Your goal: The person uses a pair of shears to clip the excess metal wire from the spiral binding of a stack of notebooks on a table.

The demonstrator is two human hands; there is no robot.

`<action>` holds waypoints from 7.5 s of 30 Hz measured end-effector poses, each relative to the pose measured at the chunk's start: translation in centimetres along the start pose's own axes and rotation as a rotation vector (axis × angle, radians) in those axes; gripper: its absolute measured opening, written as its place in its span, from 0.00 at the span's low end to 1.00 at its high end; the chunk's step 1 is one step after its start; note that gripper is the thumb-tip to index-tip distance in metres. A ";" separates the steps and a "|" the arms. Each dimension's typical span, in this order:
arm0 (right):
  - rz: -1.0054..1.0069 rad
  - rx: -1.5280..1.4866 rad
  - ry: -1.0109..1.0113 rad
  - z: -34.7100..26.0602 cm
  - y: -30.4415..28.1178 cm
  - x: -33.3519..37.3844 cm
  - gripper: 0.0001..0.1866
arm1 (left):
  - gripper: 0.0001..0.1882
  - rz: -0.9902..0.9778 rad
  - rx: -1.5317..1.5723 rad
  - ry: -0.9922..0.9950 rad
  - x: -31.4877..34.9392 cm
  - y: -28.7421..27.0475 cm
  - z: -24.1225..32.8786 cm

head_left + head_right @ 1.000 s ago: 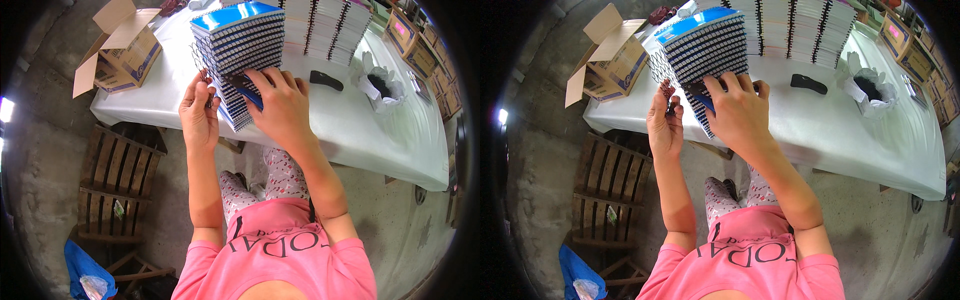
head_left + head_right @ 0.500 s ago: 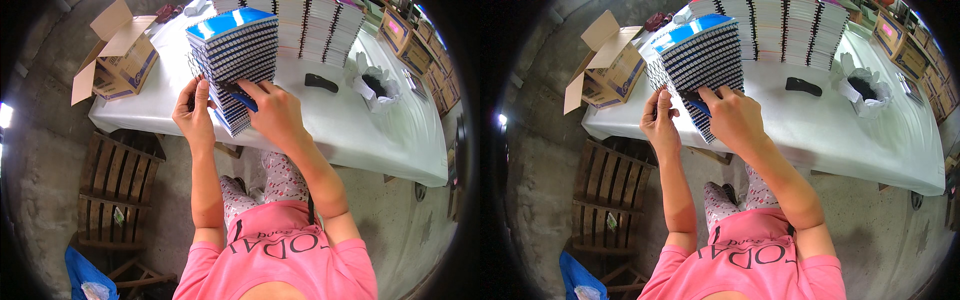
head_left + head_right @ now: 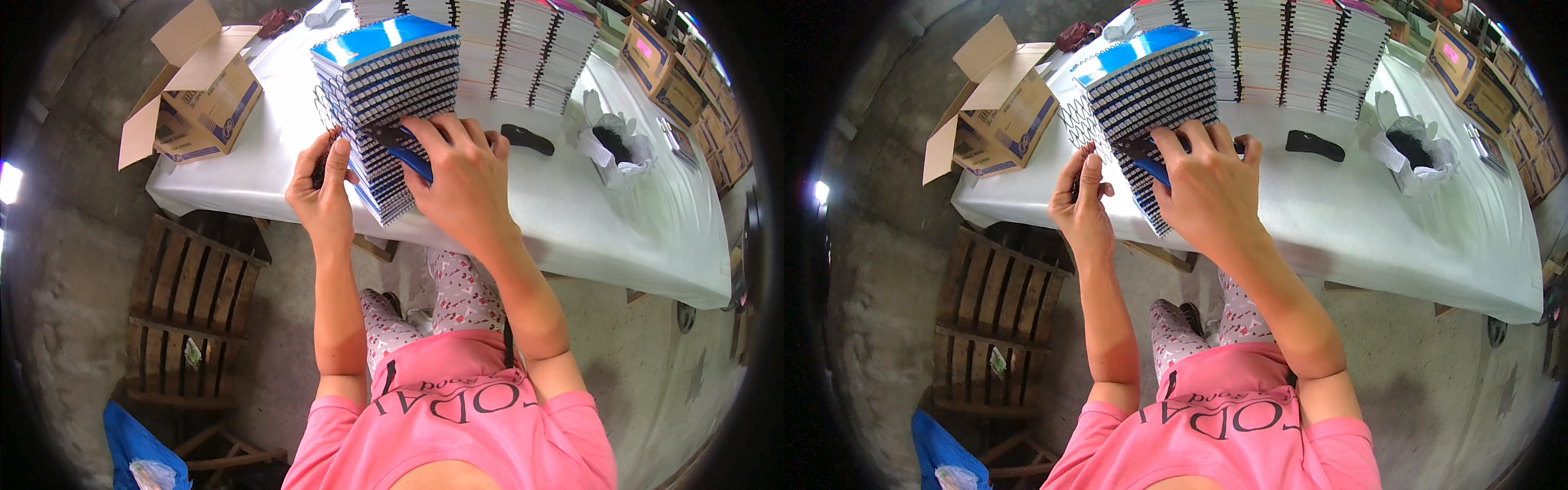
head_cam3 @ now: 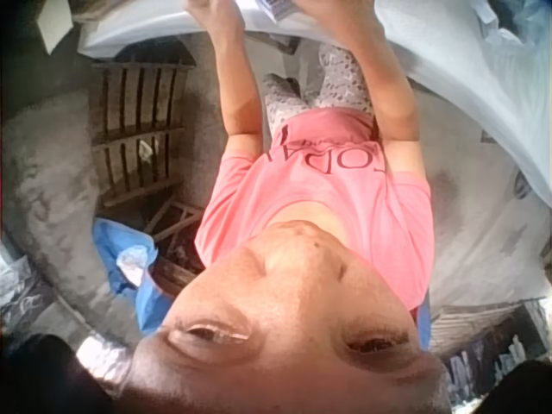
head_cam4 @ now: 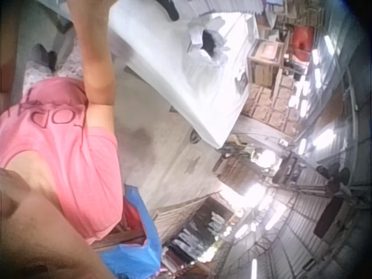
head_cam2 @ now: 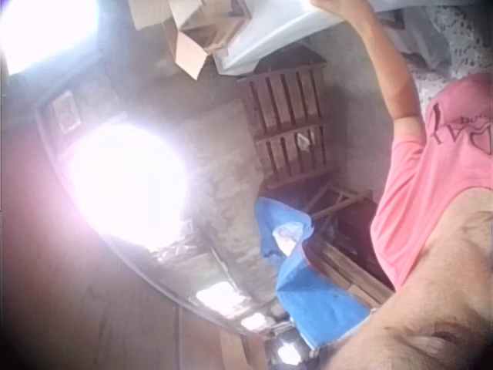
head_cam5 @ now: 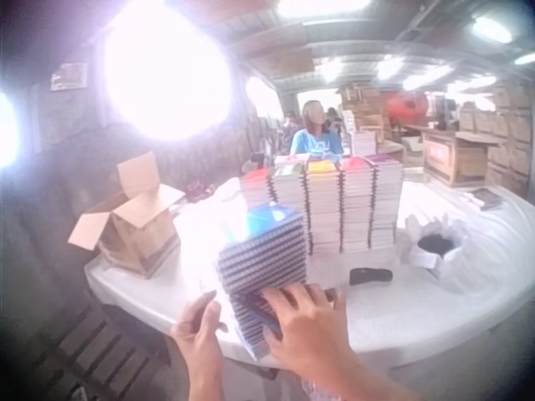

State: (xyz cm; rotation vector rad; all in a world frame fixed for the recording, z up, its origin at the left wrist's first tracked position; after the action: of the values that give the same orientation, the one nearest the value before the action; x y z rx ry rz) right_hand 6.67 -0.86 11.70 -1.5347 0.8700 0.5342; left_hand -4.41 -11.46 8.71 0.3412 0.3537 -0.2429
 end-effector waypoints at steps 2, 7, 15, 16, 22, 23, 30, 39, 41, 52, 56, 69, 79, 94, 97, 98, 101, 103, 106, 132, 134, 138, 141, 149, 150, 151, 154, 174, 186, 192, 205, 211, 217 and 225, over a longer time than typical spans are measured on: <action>-0.004 -0.012 -0.003 0.1 0.5 0.0 0.20 | 0.13 -0.005 0.021 -0.002 0.0 0.0 -0.1; -0.077 -0.077 0.064 -0.1 0.7 0.1 0.21 | 0.13 -0.027 0.026 -0.004 0.0 -0.4 -0.3; -0.005 0.003 -0.028 -0.3 0.7 -0.2 0.14 | 0.11 -0.029 0.005 0.011 -0.1 -0.4 -0.4; -0.008 0.032 -0.046 -0.3 0.7 -0.2 0.14 | 0.11 -0.033 -0.019 0.021 0.0 -0.4 -0.4; -0.125 -0.115 0.004 -0.1 0.9 -0.1 0.14 | 0.10 0.158 -0.590 0.705 1.8 -0.2 0.6; -0.152 -0.135 0.020 0.0 0.7 -0.2 0.14 | 0.10 0.160 -0.595 0.697 2.1 -0.1 1.1; 0.008 -0.269 0.054 3.8 -2.0 1.6 0.22 | 0.13 0.067 0.048 0.444 4.4 2.2 6.5; -0.151 0.075 0.499 23.2 -3.4 17.4 0.24 | 0.13 -0.773 0.226 -0.497 6.6 28.8 -2.7; -0.166 0.090 0.524 25.2 -3.6 19.7 0.24 | 0.15 -0.828 0.168 -0.517 6.9 35.7 -6.0; -0.208 0.020 0.509 25.1 -3.6 19.7 0.25 | 0.32 -0.771 -0.019 0.286 10.8 40.5 -5.7; -0.153 0.019 0.481 25.8 -4.2 20.7 0.26 | 0.20 -0.877 0.093 0.736 12.4 24.4 1.9; -0.071 -0.186 -0.004 5.7 -3.4 1.8 0.29 | 0.20 -0.125 0.015 0.021 -1.3 1.5 2.5; -0.045 -0.066 -0.046 0.2 -1.4 -0.9 0.27 | 0.14 -0.135 0.025 0.063 -2.1 0.8 1.5; -0.063 -0.009 0.001 -0.1 -0.9 -0.7 0.22 | 0.15 -0.082 -0.099 0.116 -2.0 1.0 1.7; -0.067 -0.063 0.023 -0.1 -0.7 -0.7 0.20 | 0.17 -0.086 -0.138 0.101 -1.9 1.0 1.8; -0.068 -0.078 0.030 -0.1 -0.7 -0.7 0.20 | 0.16 -0.084 -0.140 0.102 -1.9 1.0 1.7; -0.077 -0.096 0.044 -0.3 -0.7 -0.8 0.19 | 0.16 -0.078 -0.134 0.111 -1.9 1.0 1.5; -0.098 -0.071 0.041 -0.5 -1.0 -1.1 0.18 | 0.15 -0.078 -0.122 0.114 -1.9 1.0 1.4; -0.086 -0.071 0.025 -0.5 -1.0 -1.2 0.18 | 0.15 -0.072 -0.108 0.127 -1.9 1.1 1.5; -0.059 0.005 0.028 -0.5 -1.1 -1.9 0.18 | 0.12 -0.044 -0.063 0.113 -1.9 1.0 1.5; -0.057 -0.029 0.030 -0.5 -1.1 -2.0 0.16 | 0.11 -0.033 -0.048 0.109 -1.9 1.0 1.6; -0.025 -0.102 0.007 -0.4 -1.1 -2.1 0.15 | 0.10 -0.038 -0.016 0.105 -2.0 0.8 1.5; -0.071 -0.096 0.016 -0.3 -1.2 -2.2 0.16 | 0.10 -0.046 -0.018 0.114 -2.0 0.8 1.5; -0.090 -0.093 -0.012 0.1 -1.2 -2.2 0.17 | 0.10 0.026 -0.143 0.143 -1.1 0.9 1.6; -0.094 -0.099 -0.009 0.1 -1.2 -2.2 0.17 | 0.10 0.047 -0.174 0.145 -0.9 0.8 1.8; -0.098 -0.105 -0.007 0.1 -1.1 -2.2 0.17 | 0.10 0.068 -0.187 0.126 -0.7 0.8 2.1; -0.084 -0.108 -0.001 0.3 -1.1 -2.4 0.15 | 0.09 0.108 -0.107 0.080 -0.3 0.3 2.9; 0.027 0.011 -0.039 0.1 -1.5 -2.4 0.22 | 0.19 -0.128 -0.254 0.079 -2.5 1.1 1.9; 0.050 0.049 -0.041 0.1 -1.8 -2.6 0.21 | 0.23 -0.114 -0.364 0.244 -2.9 1.7 1.8; -0.007 0.033 -0.027 -0.4 -1.7 -2.6 0.20 | 0.23 -0.101 -0.366 0.243 -2.8 1.8 1.8; -0.013 -0.008 -0.078 0.4 -0.7 -2.4 0.21 | 0.21 -0.088 -0.337 0.277 -3.1 1.5 1.0; -0.051 0.042 -0.057 0.5 -1.7 -2.5 0.23 | 0.19 0.023 -0.538 0.532 -2.2 2.3 1.8; -0.006 0.021 -0.049 0.7 -2.5 -2.2 0.25 | 0.16 0.013 -0.264 0.251 -2.7 0.6 -0.2; -0.004 0.022 -0.040 0.8 -2.6 -2.7 0.24 | 0.14 -0.116 1.145 -0.662 -3.5 -0.4 -0.7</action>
State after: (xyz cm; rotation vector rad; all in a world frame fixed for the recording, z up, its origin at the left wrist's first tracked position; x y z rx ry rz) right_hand 7.15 0.44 15.25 -1.5010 0.8389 0.5488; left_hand -7.90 -10.95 9.27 1.3237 -0.4713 -0.6434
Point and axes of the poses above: each hand's wrist, its own x-axis away from the middle knuckle, its own y-axis out of the palm, z = x × y, the point moved 2 cm from there along -x, towards the middle knuckle, and after that the axes turned 6 degrees about -y, right-handed, at the moved point
